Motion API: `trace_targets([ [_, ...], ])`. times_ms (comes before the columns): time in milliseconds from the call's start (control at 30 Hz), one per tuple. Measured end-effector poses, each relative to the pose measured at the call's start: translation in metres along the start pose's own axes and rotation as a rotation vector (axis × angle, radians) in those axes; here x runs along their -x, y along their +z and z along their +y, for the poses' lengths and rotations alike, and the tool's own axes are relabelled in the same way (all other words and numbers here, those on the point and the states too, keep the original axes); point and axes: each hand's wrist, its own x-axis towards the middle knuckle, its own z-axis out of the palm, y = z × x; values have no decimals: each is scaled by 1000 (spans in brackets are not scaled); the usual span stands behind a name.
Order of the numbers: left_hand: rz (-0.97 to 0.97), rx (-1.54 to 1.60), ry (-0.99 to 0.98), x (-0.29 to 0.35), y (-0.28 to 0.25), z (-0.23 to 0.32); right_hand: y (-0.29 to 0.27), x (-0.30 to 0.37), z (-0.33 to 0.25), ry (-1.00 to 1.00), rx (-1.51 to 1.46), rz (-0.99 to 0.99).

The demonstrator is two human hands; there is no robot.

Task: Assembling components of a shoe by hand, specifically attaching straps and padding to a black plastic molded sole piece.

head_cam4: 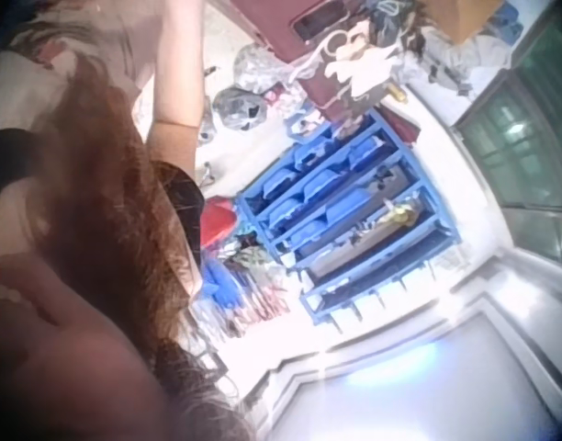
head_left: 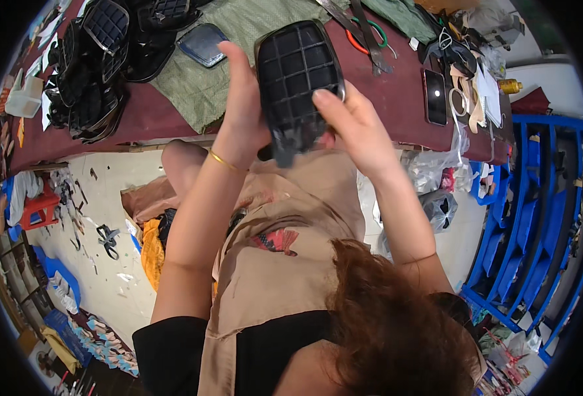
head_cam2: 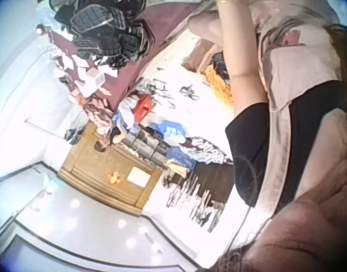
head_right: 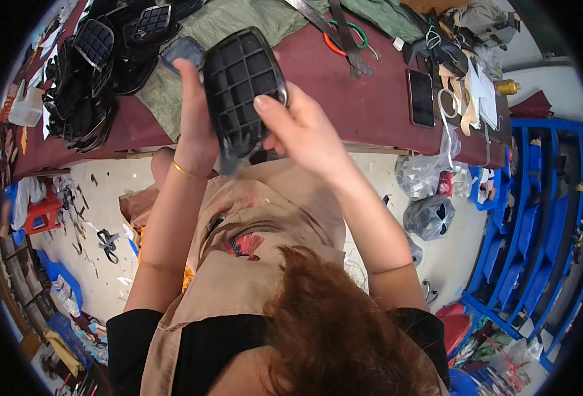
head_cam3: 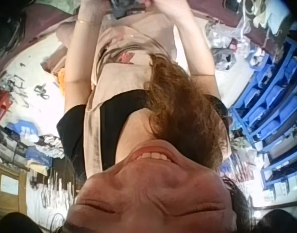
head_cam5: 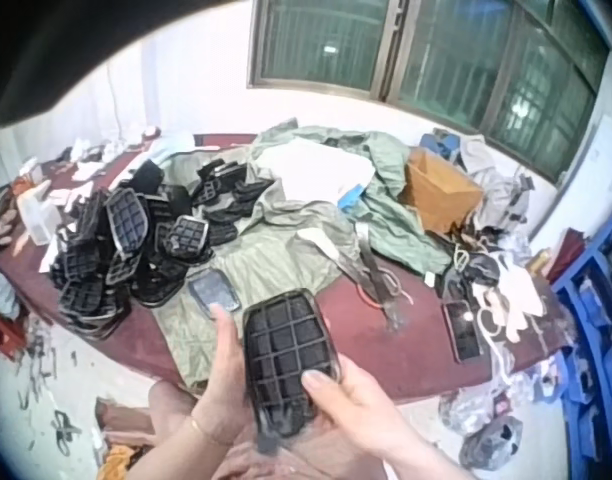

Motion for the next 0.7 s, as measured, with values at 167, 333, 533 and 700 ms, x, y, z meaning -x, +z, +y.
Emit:
trace_targets([
  [167, -113, -121, 239, -10, -41, -5, 35, 31, 18, -407, 675, 193],
  [333, -111, 18, 477, -11, -11, -16, 45, 29, 22, -900, 1000, 302],
  [533, 436, -569, 404, 14, 0, -23, 1, 29, 19, -415, 328, 362],
  [700, 162, -635, -118, 51, 2, -30, -4, 19, 23, -500, 343, 314],
])
